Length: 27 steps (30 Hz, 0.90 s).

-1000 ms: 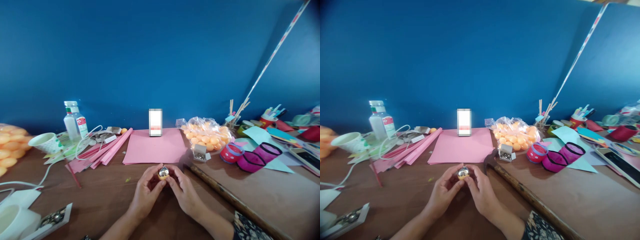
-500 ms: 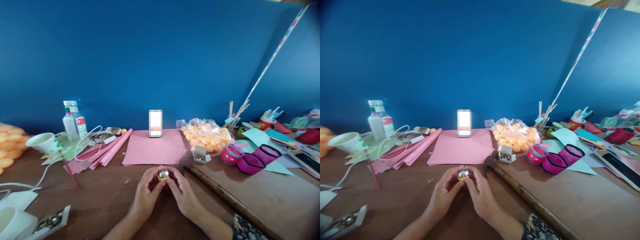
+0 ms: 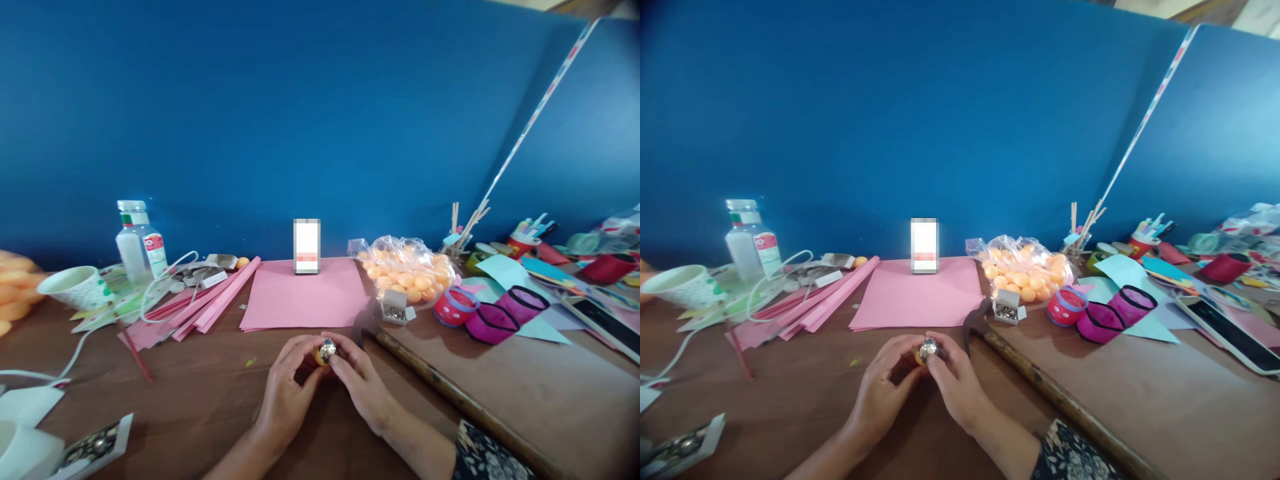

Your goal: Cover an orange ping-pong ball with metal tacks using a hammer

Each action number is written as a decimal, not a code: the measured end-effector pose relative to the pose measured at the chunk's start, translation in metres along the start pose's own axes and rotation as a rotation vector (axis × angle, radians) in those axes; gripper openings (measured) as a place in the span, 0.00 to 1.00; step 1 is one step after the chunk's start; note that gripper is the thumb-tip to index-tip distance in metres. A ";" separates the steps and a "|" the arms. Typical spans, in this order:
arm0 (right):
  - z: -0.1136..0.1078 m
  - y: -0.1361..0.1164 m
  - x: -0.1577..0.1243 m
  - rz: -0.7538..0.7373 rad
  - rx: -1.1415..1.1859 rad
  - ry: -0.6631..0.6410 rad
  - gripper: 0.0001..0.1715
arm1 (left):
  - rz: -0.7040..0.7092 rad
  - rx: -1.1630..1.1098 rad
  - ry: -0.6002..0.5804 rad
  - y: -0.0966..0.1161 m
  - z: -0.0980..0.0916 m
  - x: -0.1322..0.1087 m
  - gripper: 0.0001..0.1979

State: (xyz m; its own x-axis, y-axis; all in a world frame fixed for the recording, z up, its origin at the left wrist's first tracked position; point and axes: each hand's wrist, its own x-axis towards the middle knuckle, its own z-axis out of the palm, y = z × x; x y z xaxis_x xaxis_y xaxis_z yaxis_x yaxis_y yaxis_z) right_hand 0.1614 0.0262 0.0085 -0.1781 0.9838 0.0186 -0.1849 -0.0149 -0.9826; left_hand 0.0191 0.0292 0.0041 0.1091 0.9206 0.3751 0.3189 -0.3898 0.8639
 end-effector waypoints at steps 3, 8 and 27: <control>0.001 -0.002 0.000 0.017 0.027 0.002 0.18 | 0.036 0.052 -0.011 0.001 -0.001 0.000 0.16; 0.001 -0.004 -0.001 0.030 0.027 0.006 0.18 | 0.068 0.083 -0.015 -0.001 -0.001 0.000 0.17; 0.004 -0.003 0.002 0.108 0.487 -0.038 0.14 | -0.061 -0.023 -0.061 -0.004 -0.001 0.002 0.19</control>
State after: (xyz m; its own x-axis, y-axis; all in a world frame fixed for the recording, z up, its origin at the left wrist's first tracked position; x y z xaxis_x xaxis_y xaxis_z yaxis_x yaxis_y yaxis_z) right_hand 0.1576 0.0279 0.0118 -0.2542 0.9651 -0.0631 -0.5915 -0.2068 -0.7793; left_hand 0.0175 0.0326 0.0014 0.1476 0.9421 0.3010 0.3051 -0.3329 0.8923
